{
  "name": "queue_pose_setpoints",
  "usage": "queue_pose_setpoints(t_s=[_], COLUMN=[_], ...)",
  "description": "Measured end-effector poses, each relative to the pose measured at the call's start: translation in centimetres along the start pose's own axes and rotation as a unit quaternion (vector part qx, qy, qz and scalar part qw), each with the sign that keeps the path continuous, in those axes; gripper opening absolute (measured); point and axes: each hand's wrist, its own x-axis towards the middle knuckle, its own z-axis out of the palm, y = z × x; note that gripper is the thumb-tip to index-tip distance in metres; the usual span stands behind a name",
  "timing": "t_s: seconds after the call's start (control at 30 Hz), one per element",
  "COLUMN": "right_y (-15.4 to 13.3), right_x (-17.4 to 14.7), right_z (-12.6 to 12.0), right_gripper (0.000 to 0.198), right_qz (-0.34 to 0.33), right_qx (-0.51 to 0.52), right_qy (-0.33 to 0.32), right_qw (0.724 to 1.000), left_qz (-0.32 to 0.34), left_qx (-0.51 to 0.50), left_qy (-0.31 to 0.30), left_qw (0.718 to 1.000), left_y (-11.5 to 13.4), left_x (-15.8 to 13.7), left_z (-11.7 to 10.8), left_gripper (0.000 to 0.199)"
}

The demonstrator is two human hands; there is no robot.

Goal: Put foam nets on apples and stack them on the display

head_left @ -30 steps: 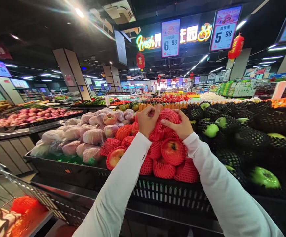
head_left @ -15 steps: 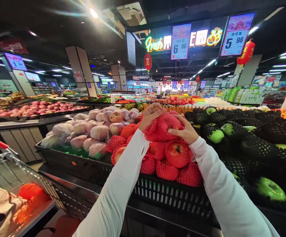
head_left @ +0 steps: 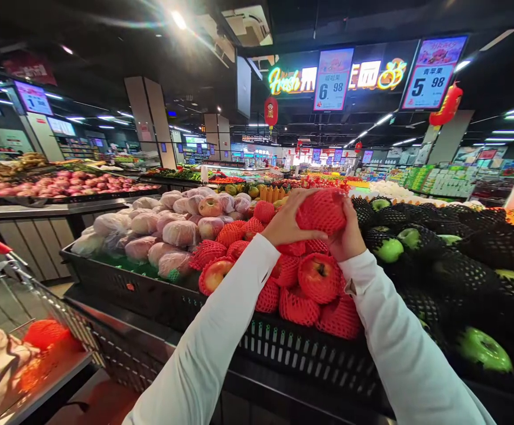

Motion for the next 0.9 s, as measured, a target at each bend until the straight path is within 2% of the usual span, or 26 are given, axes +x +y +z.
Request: queue_pose_setpoints(t_s=[0.1, 0.17, 0.23, 0.3, 0.33, 0.4, 0.47, 0.53, 0.57, 0.63, 0.7, 0.73, 0.77, 0.83, 0.9], right_y=[0.1, 0.3, 0.5, 0.9, 1.1, 1.7, 2.3, 2.7, 2.9, 3.1, 3.3, 3.4, 3.5, 3.7, 3.7], right_x=[-0.2, -0.1, 0.3, 0.8, 1.2, 1.7, 2.1, 2.4, 2.6, 2.9, 3.2, 3.3, 3.4, 3.5, 3.4], right_z=[0.3, 0.0, -0.6, -1.4, -1.9, -2.6, -3.1, -3.2, -3.2, -3.1, -3.0, -3.0, -3.0, -2.9, -2.8], right_gripper=[0.057, 0.067, 0.076, 0.081, 0.083, 0.084, 0.084, 0.085, 0.087, 0.09, 0.088, 0.086, 0.082, 0.075, 0.07], right_qz=[0.048, 0.067, 0.058, 0.041, 0.032, 0.018, 0.013, 0.008, 0.006, 0.012, 0.029, 0.033, 0.03, 0.01, -0.026], right_qx=[-0.018, -0.038, -0.059, -0.104, -0.141, -0.232, -0.313, -0.363, -0.383, -0.441, -0.514, -0.537, -0.546, -0.525, -0.489], right_qy=[-0.008, -0.034, -0.053, -0.032, -0.022, -0.04, -0.122, -0.225, -0.269, -0.33, -0.349, -0.352, -0.354, -0.357, -0.353], right_qw=[0.999, 0.996, 0.995, 0.993, 0.989, 0.972, 0.942, 0.904, 0.884, 0.834, 0.783, 0.766, 0.759, 0.773, 0.797], left_qz=[-0.003, -0.023, -0.064, -0.136, -0.183, -0.3, -0.424, -0.52, -0.553, -0.586, -0.589, -0.582, -0.57, -0.533, -0.506], left_qx=[0.051, 0.075, 0.08, 0.059, 0.052, 0.076, 0.138, 0.195, 0.214, 0.247, 0.279, 0.29, 0.298, 0.308, 0.334], left_qy=[0.007, 0.045, 0.122, 0.228, 0.286, 0.392, 0.442, 0.423, 0.396, 0.321, 0.224, 0.166, 0.105, 0.008, -0.029], left_qw=[0.999, 0.996, 0.987, 0.962, 0.939, 0.867, 0.778, 0.716, 0.702, 0.702, 0.725, 0.741, 0.759, 0.788, 0.795], left_y=[0.4, 0.3, -0.4, -1.6, -2.3, -3.6, -4.6, -5.3, -5.6, -6.2, -6.9, -7.2, -7.5, -7.8, -7.8], left_x=[-0.1, -0.1, 0.1, 0.2, 0.2, -0.1, -0.7, -1.5, -1.9, -2.4, -2.5, -2.4, -2.4, -2.3, -2.4], left_z=[0.3, 0.2, -0.4, -1.5, -2.3, -4.0, -5.5, -6.2, -6.3, -5.7, -4.6, -4.1, -3.6, -3.1, -2.9], left_gripper=[0.087, 0.081, 0.076, 0.07, 0.067, 0.061, 0.062, 0.07, 0.076, 0.091, 0.104, 0.108, 0.11, 0.108, 0.099])
